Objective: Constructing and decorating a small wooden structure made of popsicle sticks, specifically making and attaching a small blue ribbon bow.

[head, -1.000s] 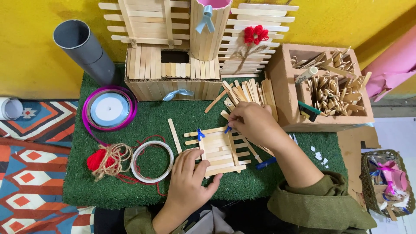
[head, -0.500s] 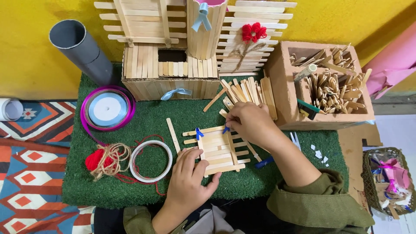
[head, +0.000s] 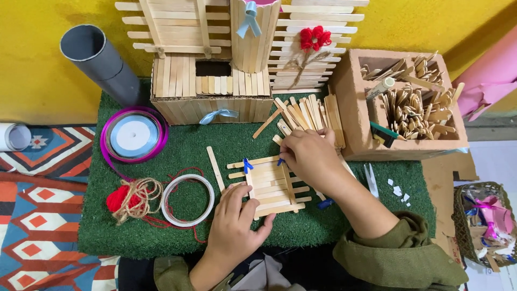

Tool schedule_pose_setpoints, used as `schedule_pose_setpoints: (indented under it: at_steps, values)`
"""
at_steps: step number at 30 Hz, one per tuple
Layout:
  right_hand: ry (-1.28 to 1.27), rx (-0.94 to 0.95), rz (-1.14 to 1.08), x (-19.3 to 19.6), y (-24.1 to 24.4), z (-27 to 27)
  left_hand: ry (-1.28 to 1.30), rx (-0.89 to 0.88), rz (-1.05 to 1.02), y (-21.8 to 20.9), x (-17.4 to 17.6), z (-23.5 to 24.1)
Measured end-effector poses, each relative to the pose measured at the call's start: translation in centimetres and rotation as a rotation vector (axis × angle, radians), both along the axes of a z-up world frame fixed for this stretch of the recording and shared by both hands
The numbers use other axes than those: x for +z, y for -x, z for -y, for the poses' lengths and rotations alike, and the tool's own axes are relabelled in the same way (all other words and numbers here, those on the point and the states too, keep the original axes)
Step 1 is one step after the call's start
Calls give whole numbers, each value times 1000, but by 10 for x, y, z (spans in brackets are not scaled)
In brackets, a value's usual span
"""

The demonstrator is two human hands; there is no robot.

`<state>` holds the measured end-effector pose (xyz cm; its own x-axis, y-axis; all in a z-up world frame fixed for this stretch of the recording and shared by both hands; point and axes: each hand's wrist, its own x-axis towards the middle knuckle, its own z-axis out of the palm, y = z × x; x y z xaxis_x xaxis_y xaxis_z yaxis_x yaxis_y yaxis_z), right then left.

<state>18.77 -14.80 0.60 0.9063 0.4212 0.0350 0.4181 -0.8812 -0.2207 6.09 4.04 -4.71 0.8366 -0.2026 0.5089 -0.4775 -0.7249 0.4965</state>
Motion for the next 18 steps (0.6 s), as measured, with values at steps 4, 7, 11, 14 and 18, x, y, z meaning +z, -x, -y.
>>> schedule_pose_setpoints:
  at_steps: [4, 7, 11, 14, 18]
  values:
    - [9, 6, 51, -1, 1, 0, 1, 1, 6, 0, 0, 0]
    - [13, -5, 26, 4, 2, -1, -13, 0, 6, 0, 2, 0]
    - [-97, -65, -28, 19, 2, -3, -4, 4, 9, 0, 2, 0]
    - [-116, -48, 15, 37, 5, 3, 0, 10, 9, 1, 3, 0]
    - [122, 54, 4, 43, 18, 10, 10, 13, 7, 1, 4, 0]
